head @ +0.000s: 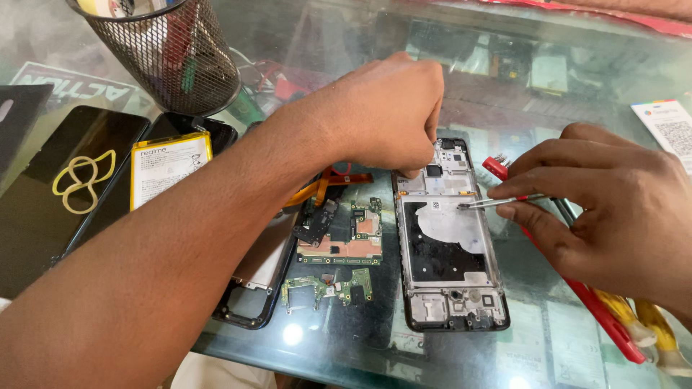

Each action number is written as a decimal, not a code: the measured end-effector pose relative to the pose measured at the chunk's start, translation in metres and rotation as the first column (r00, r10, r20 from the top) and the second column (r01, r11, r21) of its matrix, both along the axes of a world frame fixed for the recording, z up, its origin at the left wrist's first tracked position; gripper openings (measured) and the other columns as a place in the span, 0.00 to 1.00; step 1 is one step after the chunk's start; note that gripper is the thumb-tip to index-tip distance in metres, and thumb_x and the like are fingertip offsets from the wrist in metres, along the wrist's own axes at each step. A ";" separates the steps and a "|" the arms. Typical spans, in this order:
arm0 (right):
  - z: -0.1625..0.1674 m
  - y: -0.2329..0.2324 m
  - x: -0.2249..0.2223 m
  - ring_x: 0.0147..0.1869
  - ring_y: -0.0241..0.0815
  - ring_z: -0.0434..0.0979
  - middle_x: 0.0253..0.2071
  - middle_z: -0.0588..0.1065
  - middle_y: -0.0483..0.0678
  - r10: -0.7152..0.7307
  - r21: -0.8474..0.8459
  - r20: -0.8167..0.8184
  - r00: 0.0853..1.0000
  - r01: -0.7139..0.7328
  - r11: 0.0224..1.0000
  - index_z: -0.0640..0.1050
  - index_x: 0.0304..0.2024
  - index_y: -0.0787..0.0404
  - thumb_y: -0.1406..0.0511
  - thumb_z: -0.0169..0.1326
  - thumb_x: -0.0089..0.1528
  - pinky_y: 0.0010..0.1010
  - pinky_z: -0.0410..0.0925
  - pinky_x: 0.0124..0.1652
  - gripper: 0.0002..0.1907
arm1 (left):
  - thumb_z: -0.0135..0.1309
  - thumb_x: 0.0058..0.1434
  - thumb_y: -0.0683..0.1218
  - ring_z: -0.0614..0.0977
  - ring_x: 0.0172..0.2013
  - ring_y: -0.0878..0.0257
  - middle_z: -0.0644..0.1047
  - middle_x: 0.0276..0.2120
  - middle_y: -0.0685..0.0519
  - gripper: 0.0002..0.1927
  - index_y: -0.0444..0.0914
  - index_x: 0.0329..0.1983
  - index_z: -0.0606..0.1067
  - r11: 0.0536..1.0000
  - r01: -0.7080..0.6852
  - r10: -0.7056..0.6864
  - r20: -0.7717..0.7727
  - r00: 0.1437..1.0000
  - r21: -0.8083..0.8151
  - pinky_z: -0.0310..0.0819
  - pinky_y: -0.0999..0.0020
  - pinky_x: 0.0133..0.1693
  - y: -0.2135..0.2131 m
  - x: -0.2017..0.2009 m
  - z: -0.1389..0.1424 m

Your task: The person uses tweezers to remove small components and adhesive residue from the interior of a disassembled smartphone. They carefully lift and place parts on the glass workbench while handling the phone frame with their other hand.

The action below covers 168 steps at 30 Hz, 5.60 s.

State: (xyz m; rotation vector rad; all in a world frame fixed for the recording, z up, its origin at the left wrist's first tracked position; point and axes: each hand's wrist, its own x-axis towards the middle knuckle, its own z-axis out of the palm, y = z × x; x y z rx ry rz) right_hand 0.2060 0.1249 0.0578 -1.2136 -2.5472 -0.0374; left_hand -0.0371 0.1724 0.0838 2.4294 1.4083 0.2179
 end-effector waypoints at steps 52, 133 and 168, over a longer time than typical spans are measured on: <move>-0.006 -0.004 0.004 0.43 0.42 0.79 0.40 0.81 0.46 0.050 0.084 -0.274 0.960 -0.027 0.996 0.85 0.43 0.57 0.66 0.69 0.49 0.33 0.72 0.38 0.18 | 0.67 0.54 0.47 0.85 0.30 0.63 0.83 0.29 0.49 0.10 0.37 0.35 0.85 0.955 0.148 -0.261 0.496 0.828 0.256 0.77 0.66 0.32 0.000 -0.011 -0.013; -0.004 0.000 0.005 0.31 0.36 0.75 0.36 0.78 0.48 -0.055 0.102 -0.340 0.939 0.095 0.990 0.85 0.46 0.61 0.66 0.70 0.52 0.27 0.68 0.31 0.19 | 0.59 0.71 0.42 0.81 0.34 0.55 0.79 0.34 0.48 0.06 0.34 0.45 0.78 0.720 0.090 -0.529 0.461 0.713 0.688 0.75 0.64 0.36 -0.025 -0.005 -0.018; -0.053 0.024 0.013 0.41 0.43 0.81 0.42 0.76 0.54 -0.144 -0.030 -0.352 0.925 0.143 0.989 0.84 0.49 0.64 0.66 0.68 0.54 0.35 0.76 0.45 0.20 | 0.65 0.59 0.33 0.80 0.31 0.65 0.86 0.35 0.42 0.08 0.28 0.42 0.84 0.553 -0.827 0.569 0.772 0.284 -0.103 0.73 0.71 0.33 -0.240 -0.138 -0.052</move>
